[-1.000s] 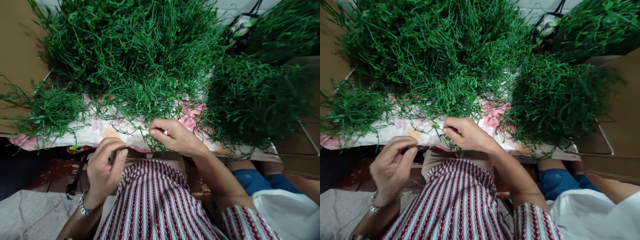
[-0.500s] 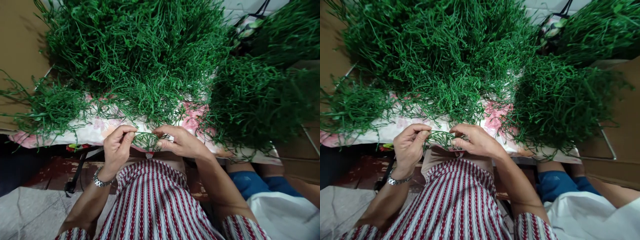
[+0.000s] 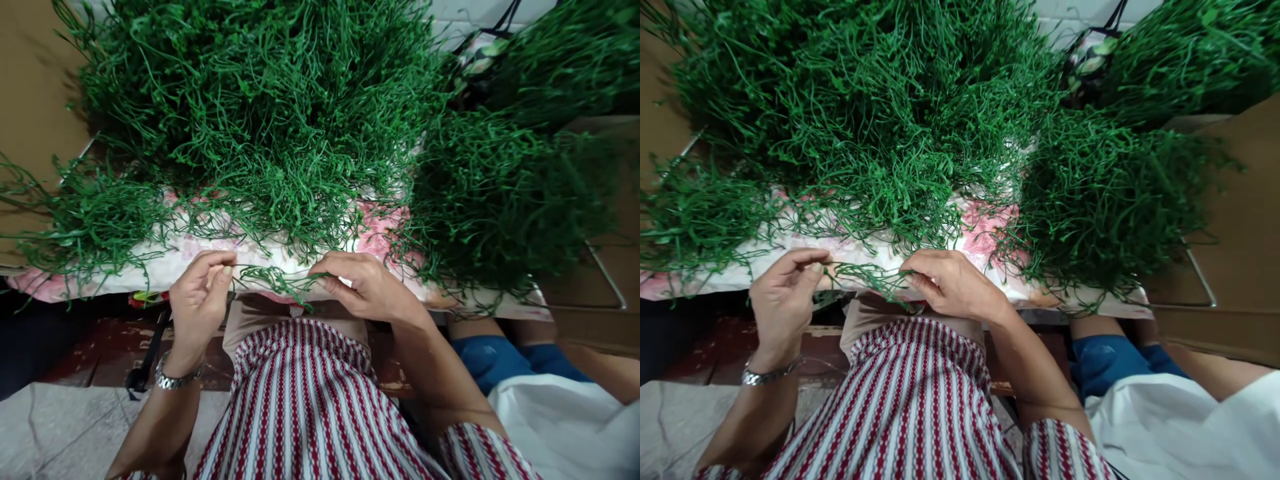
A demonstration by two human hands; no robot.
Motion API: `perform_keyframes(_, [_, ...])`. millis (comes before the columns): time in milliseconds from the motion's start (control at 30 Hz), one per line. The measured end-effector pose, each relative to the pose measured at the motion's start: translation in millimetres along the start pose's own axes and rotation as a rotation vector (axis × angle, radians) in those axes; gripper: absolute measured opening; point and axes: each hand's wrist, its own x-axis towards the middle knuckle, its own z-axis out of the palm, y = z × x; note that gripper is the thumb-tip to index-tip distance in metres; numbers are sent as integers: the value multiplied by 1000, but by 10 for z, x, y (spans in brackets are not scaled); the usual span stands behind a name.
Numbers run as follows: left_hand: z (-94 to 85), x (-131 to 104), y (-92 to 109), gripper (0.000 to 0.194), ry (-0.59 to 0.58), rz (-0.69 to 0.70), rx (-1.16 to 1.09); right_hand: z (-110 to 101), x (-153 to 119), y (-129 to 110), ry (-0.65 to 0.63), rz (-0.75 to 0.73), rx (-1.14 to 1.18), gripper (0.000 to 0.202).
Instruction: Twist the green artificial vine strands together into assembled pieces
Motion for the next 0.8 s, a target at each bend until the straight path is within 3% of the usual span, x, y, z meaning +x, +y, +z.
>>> perform_keyframes(67, [-19,34,72,34,-72,315,202,-3,55,-34,-30,2,-1,17])
perform_keyframes(133, [-5,65,153,44,-252,632,303,-10,124,-59,-64,-5,21,15])
perform_keyframes(233, [56,100,215,39,-501,836,295,-18,220,-62,-83,-1,84,15])
perform_keyframes(467, [106,128,110,29,-494,791,154,38,244,3,-98,40,213,20])
perform_keyframes(667, [44,83,223,21,-437,591,102,26,153,-169,342,-73,-61,36])
perform_keyframes(800, [76,90,330,17,-455,556,46,93,146,-242,307,-200,-62,23])
